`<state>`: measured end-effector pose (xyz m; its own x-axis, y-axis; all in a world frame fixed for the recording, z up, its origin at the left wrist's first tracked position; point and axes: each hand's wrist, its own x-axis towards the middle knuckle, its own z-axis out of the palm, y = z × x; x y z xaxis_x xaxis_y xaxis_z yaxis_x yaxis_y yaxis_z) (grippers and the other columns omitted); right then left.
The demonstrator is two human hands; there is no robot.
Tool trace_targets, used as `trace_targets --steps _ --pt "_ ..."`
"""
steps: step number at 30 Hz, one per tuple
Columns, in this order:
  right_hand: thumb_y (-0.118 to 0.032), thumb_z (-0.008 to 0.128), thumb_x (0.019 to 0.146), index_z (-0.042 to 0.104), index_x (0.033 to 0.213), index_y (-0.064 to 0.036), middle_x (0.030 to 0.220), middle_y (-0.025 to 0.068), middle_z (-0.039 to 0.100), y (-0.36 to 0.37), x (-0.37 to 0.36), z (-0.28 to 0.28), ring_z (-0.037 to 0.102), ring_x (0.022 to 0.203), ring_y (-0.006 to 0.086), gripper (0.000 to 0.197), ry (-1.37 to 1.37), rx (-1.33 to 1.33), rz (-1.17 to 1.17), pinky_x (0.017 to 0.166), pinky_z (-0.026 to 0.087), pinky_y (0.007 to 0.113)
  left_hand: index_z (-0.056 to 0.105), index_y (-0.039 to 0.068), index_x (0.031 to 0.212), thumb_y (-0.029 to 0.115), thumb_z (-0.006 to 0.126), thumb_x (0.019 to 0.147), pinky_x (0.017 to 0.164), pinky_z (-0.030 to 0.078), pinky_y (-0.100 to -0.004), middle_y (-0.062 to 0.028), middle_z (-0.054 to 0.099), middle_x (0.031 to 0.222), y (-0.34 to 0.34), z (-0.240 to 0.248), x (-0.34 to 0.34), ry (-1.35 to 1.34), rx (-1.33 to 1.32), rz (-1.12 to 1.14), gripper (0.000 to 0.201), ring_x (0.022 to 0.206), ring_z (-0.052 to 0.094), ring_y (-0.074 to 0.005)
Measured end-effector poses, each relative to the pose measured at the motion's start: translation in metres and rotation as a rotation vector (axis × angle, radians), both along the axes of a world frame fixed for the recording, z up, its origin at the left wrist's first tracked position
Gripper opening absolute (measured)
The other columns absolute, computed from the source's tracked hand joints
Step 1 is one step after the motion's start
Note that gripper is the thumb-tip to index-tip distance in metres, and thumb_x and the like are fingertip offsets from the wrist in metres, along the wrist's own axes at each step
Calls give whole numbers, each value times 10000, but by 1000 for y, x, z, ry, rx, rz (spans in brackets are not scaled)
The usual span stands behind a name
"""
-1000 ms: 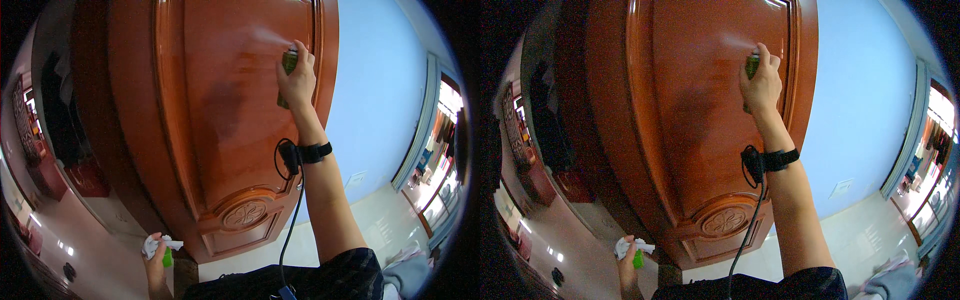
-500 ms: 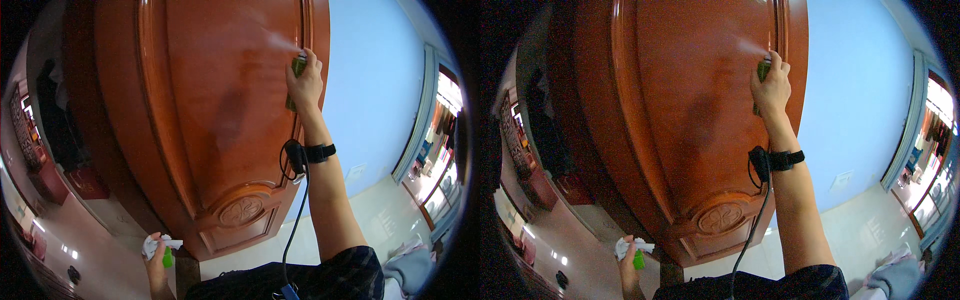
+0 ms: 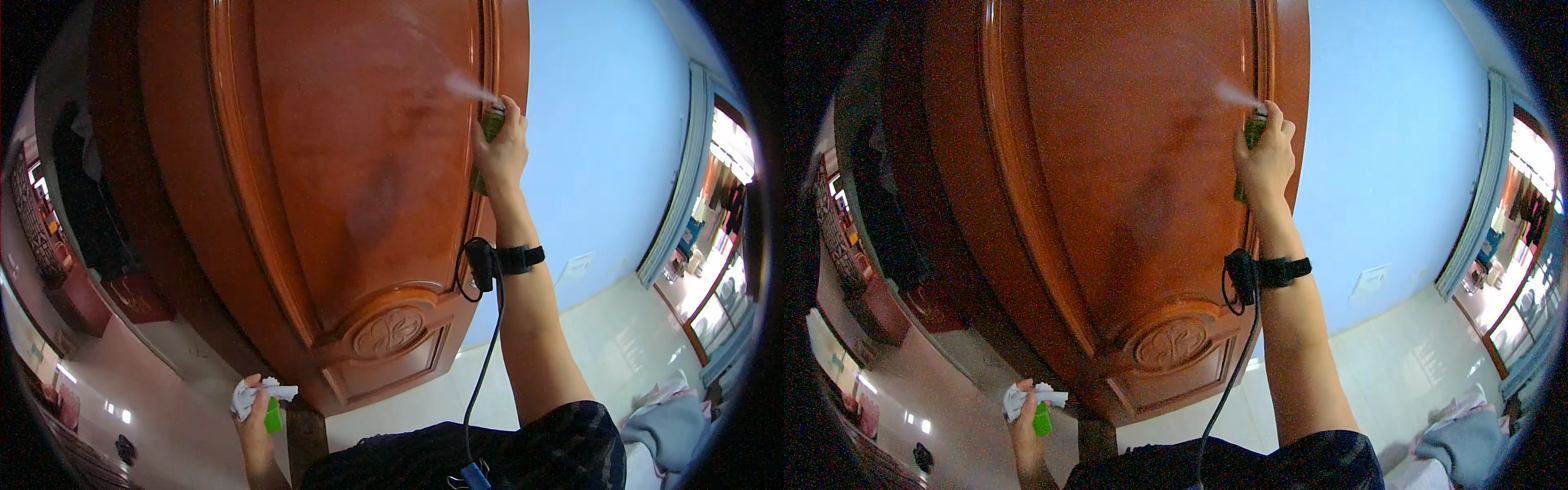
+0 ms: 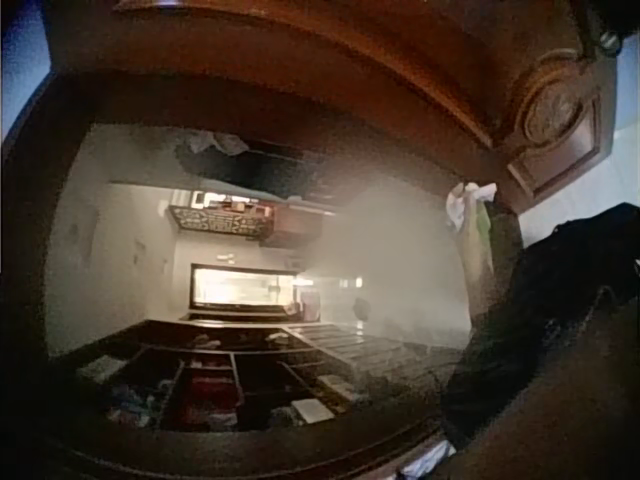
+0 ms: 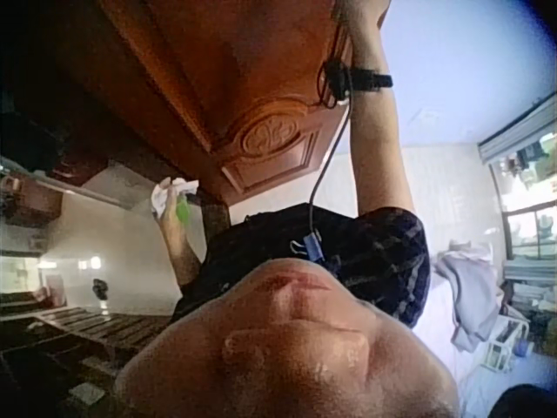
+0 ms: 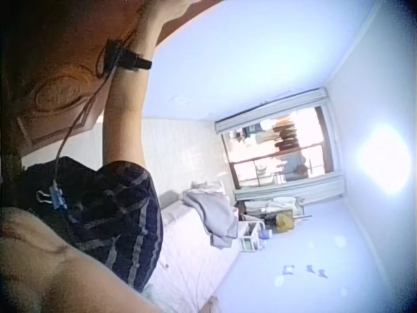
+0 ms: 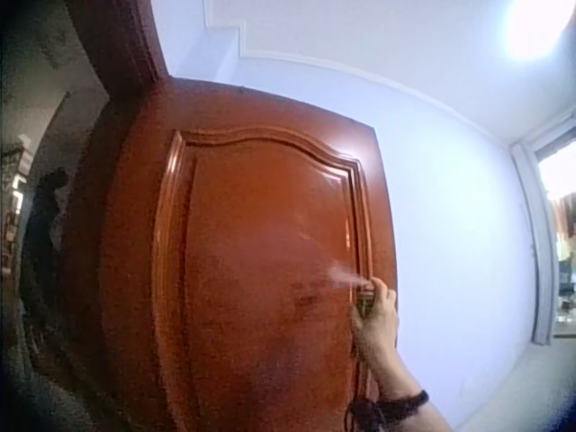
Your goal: The person wipes wooden doors with cloths, takes a spray can out of a cabinet, and sprays and wipes a wooden door with a cloth.
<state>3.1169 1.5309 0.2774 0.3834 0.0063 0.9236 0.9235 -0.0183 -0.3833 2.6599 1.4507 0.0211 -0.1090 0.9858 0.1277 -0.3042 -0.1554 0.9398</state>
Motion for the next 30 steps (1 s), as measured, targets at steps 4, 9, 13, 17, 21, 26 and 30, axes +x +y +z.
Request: trace_targets --steps 4,9,13,17,21,26,30 --pt "-209 682 805 418 1309 -153 1138 174 509 0 -7 -9 611 924 401 572 -38 32 26 753 526 470 568 11 1147 110 640 876 756 499 -295 -60 570 963 -6 6 7 -29 1 44 297 876 586 -160" --pt "-182 692 791 421 1308 -151 1138 172 510 4 -35 7 612 920 399 585 -117 91 98 737 525 468 578 13 1135 115 650 872 766 505 -304 -65 572 962 -4 -4 0 -55 19 52 291 880 596 -169" --pt "-188 697 786 422 1309 -155 1135 167 510 8 -61 24 612 929 385 591 -225 82 160 735 523 462 570 11 1140 96 640 870 770 504 -302 -65 578 969 -6 3 -2 -29 38 -1 291 883 599 -169" --pt "-214 697 791 429 1303 -163 1134 160 509 16 -81 26 615 921 375 580 -253 74 184 736 525 459 562 7 1146 82 629 868 767 500 -297 -67 580 968 -5 0 -8 -9 69 19 296 883 599 -168" --pt "-196 698 783 437 1294 -176 1127 154 506 20 -70 22 612 913 378 575 -221 86 133 741 525 459 567 7 1139 81 630 865 770 499 -298 -65 577 959 -1 -5 -12 -35 52 39 290 882 597 -169" --pt "-197 694 788 393 1327 -187 1118 173 499 12 -41 31 612 921 384 617 -51 116 23 738 528 473 581 5 1128 74 633 857 770 503 -302 -57 574 952 1 -3 -12 -51 48 63 284 876 593 -165" --pt "-223 686 802 398 1322 -184 1125 175 503 17 -56 36 613 931 386 595 -146 122 56 735 528 479 583 1 1126 70 636 854 778 505 -304 -60 579 952 5 -1 -12 -58 44 34 286 887 596 -170"
